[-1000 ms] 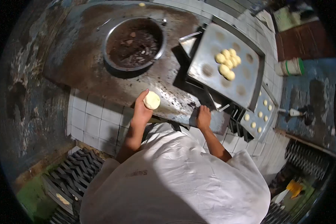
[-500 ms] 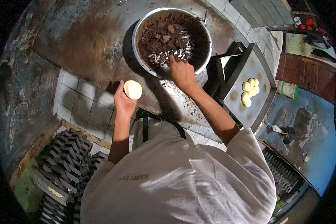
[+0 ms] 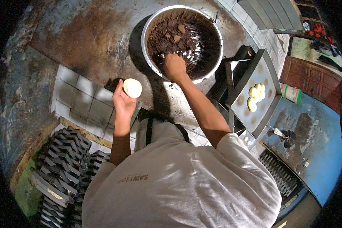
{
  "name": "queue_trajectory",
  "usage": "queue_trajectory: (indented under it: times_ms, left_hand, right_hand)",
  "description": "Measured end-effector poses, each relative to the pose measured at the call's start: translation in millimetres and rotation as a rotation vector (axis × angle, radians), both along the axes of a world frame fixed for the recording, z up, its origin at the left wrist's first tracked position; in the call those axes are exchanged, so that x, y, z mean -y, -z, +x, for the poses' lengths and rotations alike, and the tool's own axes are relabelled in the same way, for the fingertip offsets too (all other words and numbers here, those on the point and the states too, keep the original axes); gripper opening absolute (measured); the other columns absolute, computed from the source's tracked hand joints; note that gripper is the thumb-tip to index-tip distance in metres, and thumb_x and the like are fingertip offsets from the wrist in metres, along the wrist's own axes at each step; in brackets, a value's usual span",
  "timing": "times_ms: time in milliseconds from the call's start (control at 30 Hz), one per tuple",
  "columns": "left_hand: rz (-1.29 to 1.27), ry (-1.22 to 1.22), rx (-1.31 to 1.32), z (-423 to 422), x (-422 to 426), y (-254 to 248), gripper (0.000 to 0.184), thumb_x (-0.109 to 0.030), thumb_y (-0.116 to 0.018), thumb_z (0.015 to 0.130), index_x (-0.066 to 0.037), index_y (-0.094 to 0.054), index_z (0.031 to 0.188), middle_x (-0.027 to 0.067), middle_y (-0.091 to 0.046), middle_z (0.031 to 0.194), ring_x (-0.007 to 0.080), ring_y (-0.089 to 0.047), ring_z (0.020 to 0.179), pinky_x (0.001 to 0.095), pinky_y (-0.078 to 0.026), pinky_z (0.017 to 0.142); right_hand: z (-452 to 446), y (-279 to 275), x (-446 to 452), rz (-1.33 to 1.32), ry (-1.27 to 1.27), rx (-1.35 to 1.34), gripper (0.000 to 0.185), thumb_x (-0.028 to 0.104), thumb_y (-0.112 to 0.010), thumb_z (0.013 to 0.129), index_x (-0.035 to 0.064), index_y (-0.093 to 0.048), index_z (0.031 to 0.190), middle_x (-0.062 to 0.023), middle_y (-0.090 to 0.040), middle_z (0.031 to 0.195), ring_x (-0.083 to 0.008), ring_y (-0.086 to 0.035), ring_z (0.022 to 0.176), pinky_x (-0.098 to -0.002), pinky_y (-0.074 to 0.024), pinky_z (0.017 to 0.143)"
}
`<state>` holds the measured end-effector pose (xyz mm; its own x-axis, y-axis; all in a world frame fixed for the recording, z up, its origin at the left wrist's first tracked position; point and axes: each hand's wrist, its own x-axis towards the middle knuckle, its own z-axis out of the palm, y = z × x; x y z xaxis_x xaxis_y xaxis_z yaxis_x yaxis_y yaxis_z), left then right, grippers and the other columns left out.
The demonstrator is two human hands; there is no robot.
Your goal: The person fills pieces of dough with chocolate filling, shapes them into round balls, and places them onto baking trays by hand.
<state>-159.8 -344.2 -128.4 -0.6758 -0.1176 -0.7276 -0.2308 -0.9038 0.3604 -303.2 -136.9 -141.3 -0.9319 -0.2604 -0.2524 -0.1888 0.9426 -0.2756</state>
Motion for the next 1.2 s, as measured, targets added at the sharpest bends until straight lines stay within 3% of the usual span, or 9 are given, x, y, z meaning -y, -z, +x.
queue_trajectory:
  times_ms: [100, 200, 267, 333, 467, 633, 933, 1067, 1200]
  left_hand:
    - [-0.010, -0.011, -0.043, 3.2, -6.5, -3.4, 0.025, -0.033, -0.064, 0.099, -0.011, -0.064, 0.112, 0.0028, -0.071, 0.111, 0.0196, -0.067, 0.107, 0.0400, -0.052, 0.096]
    - [-0.009, -0.022, -0.056, 6.2, -17.7, -14.8, 0.024, -0.031, -0.064, 0.099, -0.010, -0.063, 0.112, 0.0038, -0.071, 0.112, 0.0203, -0.067, 0.108, 0.0404, -0.052, 0.098]
    - [0.016, -0.055, -0.085, 6.1, -29.3, -23.5, 0.024, -0.029, -0.063, 0.099, -0.010, -0.063, 0.112, 0.0046, -0.071, 0.113, 0.0209, -0.067, 0.109, 0.0404, -0.051, 0.098]
    - [0.009, -0.052, -0.120, 6.2, -47.6, -36.8, 0.023, -0.029, -0.063, 0.099, -0.010, -0.063, 0.112, 0.0050, -0.071, 0.113, 0.0214, -0.067, 0.109, 0.0410, -0.051, 0.099]
    - [0.115, 0.024, -0.235, 9.8, -111.8, -77.7, 0.025, -0.026, -0.059, 0.101, -0.007, -0.062, 0.117, 0.0081, -0.070, 0.117, 0.0231, -0.065, 0.112, 0.0417, -0.049, 0.103]
    - [0.334, 0.141, -0.337, 40.4, -212.1, -94.6, 0.029, -0.026, -0.051, 0.106, -0.001, -0.059, 0.121, 0.0115, -0.065, 0.119, 0.0261, -0.060, 0.115, 0.0441, -0.044, 0.107]
    - [0.425, 0.291, -0.428, 129.5, -318.2, -102.9, 0.034, -0.029, -0.048, 0.107, -0.002, -0.060, 0.125, 0.0141, -0.065, 0.124, 0.0298, -0.059, 0.121, 0.0481, -0.044, 0.109]
    - [0.493, 0.435, -0.439, 154.1, -348.1, -105.7, 0.034, -0.029, -0.050, 0.107, -0.001, -0.060, 0.124, 0.0143, -0.067, 0.122, 0.0294, -0.061, 0.120, 0.0483, -0.044, 0.109]
    - [0.484, 0.395, -0.484, 172.3, -360.0, -117.0, 0.036, -0.029, -0.048, 0.107, 0.000, -0.060, 0.124, 0.0158, -0.065, 0.126, 0.0305, -0.060, 0.121, 0.0484, -0.043, 0.110]
  right_hand:
    - [-14.1, -3.7, -4.3, -0.053, 0.058, 0.146, 0.016, 0.008, -0.061, 0.084, -0.0018, -0.072, 0.091, -0.0277, -0.070, 0.088, -0.0438, -0.070, 0.089, -0.0520, -0.0565, 0.078]
    - [-20.6, 13.8, -27.6, -0.229, 0.104, 0.200, 0.021, 0.014, -0.074, 0.078, -0.0029, -0.071, 0.090, -0.0206, -0.074, 0.097, -0.0346, -0.072, 0.093, -0.0384, -0.0573, 0.082]
    - [-9.4, -13.4, -53.5, -0.825, 0.064, 0.407, 0.014, 0.012, -0.069, 0.083, -0.0010, -0.070, 0.089, -0.0138, -0.074, 0.092, -0.0217, -0.069, 0.090, -0.0327, -0.0529, 0.083]
    - [19.9, -64.8, -75.0, -0.983, 0.079, 0.487, 0.013, 0.012, -0.068, 0.093, 0.0034, -0.063, 0.085, 0.0030, -0.059, 0.075, -0.0072, -0.051, 0.070, -0.0258, -0.0428, 0.065]
    - [95.8, -127.9, -132.1, -1.142, 0.090, 0.587, 0.010, 0.012, -0.068, 0.095, 0.0051, -0.064, 0.090, 0.0042, -0.062, 0.084, -0.0053, -0.054, 0.079, -0.0241, -0.0434, 0.072]
    - [185.7, -102.5, -190.9, -1.291, 0.318, 0.283, 0.010, 0.012, -0.077, 0.088, 0.0054, -0.069, 0.087, 0.0046, -0.060, 0.074, -0.0048, -0.048, 0.069, -0.0251, -0.0385, 0.064]
    - [376.1, -102.5, -345.0, -1.355, 0.673, 0.176, 0.008, 0.007, -0.075, 0.090, 0.0011, -0.070, 0.092, -0.0030, -0.070, 0.094, -0.0091, -0.061, 0.090, -0.0266, -0.0488, 0.083]
    - [374.0, -172.0, -351.3, -1.448, 0.444, 0.233, 0.016, 0.016, -0.068, 0.097, 0.0029, -0.064, 0.089, 0.0021, -0.059, 0.078, -0.0072, -0.053, 0.072, -0.0244, -0.0432, 0.067]
    - [379.3, -107.7, -359.3, -1.547, 0.446, 0.382, 0.021, 0.022, -0.067, 0.099, 0.0042, -0.061, 0.089, 0.0017, -0.053, 0.069, -0.0062, -0.045, 0.061, -0.0236, -0.0334, 0.056]
